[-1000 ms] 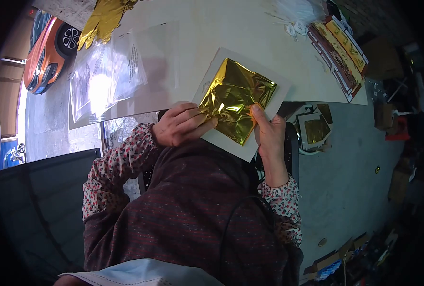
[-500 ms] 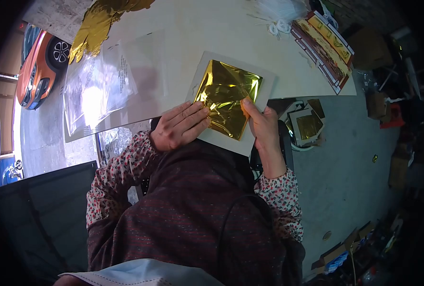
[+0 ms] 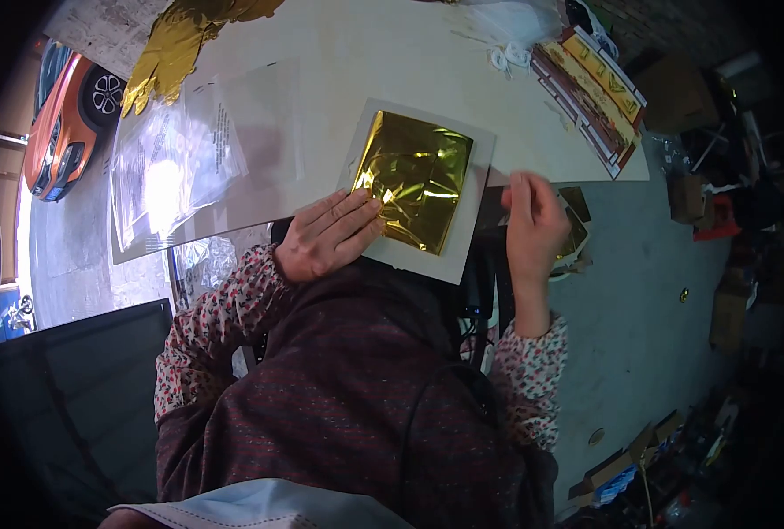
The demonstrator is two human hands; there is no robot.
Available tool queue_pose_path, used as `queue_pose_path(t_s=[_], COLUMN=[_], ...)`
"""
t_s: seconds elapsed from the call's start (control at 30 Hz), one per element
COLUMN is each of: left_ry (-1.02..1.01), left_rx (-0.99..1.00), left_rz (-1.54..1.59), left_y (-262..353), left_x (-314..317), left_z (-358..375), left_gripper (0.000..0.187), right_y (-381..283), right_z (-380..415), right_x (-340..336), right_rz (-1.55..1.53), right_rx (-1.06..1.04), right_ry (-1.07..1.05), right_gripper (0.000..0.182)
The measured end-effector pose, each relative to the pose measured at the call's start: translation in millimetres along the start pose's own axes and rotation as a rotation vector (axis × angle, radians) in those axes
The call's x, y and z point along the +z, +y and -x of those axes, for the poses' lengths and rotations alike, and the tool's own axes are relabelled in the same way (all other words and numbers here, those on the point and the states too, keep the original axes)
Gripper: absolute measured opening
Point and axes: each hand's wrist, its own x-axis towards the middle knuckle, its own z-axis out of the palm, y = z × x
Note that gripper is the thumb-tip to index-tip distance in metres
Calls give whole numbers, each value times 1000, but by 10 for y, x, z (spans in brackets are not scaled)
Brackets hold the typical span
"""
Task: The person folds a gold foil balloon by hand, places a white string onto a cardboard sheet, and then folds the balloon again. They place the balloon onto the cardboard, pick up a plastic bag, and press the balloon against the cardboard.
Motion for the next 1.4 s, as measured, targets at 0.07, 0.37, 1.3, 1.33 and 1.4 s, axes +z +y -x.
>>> queue_pose_path(t_s=[0.07, 0.37, 1.3, 1.33, 1.4], left_ry=[-16, -28, -19, -14, -12], left_rx=[-1, -1, -119, -110, -118], left_rz=[1, -29, 36, 30, 32], left_y=[15, 3, 70, 65, 59], left_x=[-24, 27, 86, 86, 72], left_z=[-3, 38, 88, 94, 81], left_gripper=[31, 31, 26, 26, 25], right_y=[-456, -466, -433, -434, -439], right_z=[-35, -575, -563, -569, -597], right_x=[146, 825, 881, 887, 891], right_rz=[89, 544, 733, 737, 634], right_rx=[-430, -907, -920, -911, -885], right_ry=[-142, -687, -739, -747, -751], right_gripper=[27, 61, 80, 81, 81])
